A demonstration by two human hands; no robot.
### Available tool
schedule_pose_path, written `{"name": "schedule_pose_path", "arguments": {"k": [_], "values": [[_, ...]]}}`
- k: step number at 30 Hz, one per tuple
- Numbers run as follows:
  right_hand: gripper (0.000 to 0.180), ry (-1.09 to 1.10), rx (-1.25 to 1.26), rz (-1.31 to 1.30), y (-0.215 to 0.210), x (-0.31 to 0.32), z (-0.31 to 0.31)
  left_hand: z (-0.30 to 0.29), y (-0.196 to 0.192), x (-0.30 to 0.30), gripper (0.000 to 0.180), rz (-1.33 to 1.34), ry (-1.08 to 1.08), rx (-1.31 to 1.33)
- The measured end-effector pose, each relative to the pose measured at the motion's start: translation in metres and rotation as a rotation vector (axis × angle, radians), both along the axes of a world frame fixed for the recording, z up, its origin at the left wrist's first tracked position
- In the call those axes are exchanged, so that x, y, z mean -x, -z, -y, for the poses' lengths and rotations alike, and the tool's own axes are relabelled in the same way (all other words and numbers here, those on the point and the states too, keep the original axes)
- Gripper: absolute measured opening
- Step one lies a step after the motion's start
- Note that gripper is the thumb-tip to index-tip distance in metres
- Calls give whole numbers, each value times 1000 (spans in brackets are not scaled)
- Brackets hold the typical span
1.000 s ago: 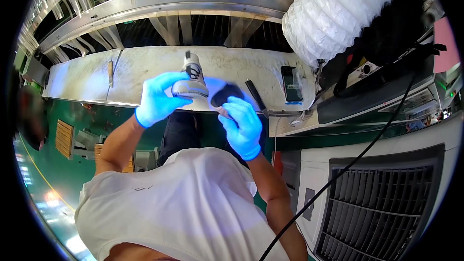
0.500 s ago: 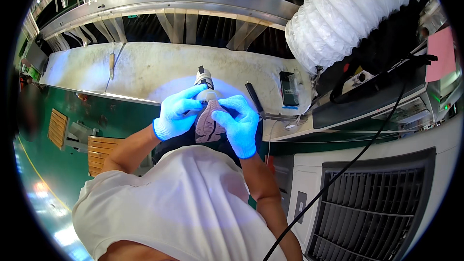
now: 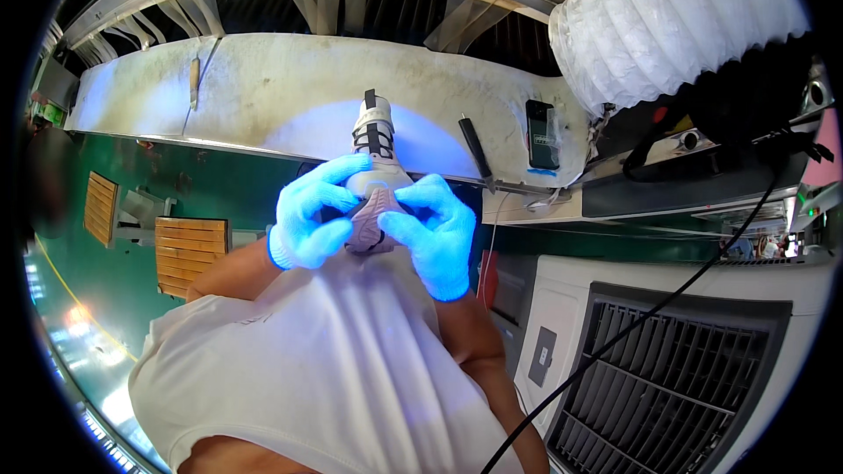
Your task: The person cleans a single sneaker using a small brush and a handheld tool. They repeatedly scrub the shoe's upper, sole, and heel areas, rotating the shoe to access different sides. The person works at a bench in a factory setting, handling the shoe one at a time.
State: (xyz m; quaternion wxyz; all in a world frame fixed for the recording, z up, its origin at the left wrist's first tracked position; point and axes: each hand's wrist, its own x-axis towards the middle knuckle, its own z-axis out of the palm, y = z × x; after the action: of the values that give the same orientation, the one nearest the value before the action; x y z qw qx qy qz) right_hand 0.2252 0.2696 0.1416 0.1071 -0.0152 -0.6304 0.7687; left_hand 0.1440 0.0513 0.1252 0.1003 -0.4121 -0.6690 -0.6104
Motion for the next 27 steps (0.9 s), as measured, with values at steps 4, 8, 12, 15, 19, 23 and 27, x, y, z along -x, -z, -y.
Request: {"name": "schedule_pose_path", "arguments": {"k": [4,8,12,15,19,23,27], "values": [[27,4,-154,7,-5,-8,4,-7,3,-12,37,125,-49,-53],[25,28,-224,-24,-5,-11,7,-10,5,-13,41,165,-53,-70],[21,98,-242,-13,-6,-14,15,-13,-1,-15,39,190,-62,-45],[20,124,-266,-27,-6,-12,18,-15,-5,-15,37,230,-60,-65],[22,140,-252,-50,-9,-9,23,-17,-6,-15,36,272,-62,-92],[25,184,-308,-127,0,-6,17,-20,-5,-11,38,307,-44,-74],[25,169,-341,-80,-7,-4,15,-16,-9,-6,39,330,-17,-58]]}}
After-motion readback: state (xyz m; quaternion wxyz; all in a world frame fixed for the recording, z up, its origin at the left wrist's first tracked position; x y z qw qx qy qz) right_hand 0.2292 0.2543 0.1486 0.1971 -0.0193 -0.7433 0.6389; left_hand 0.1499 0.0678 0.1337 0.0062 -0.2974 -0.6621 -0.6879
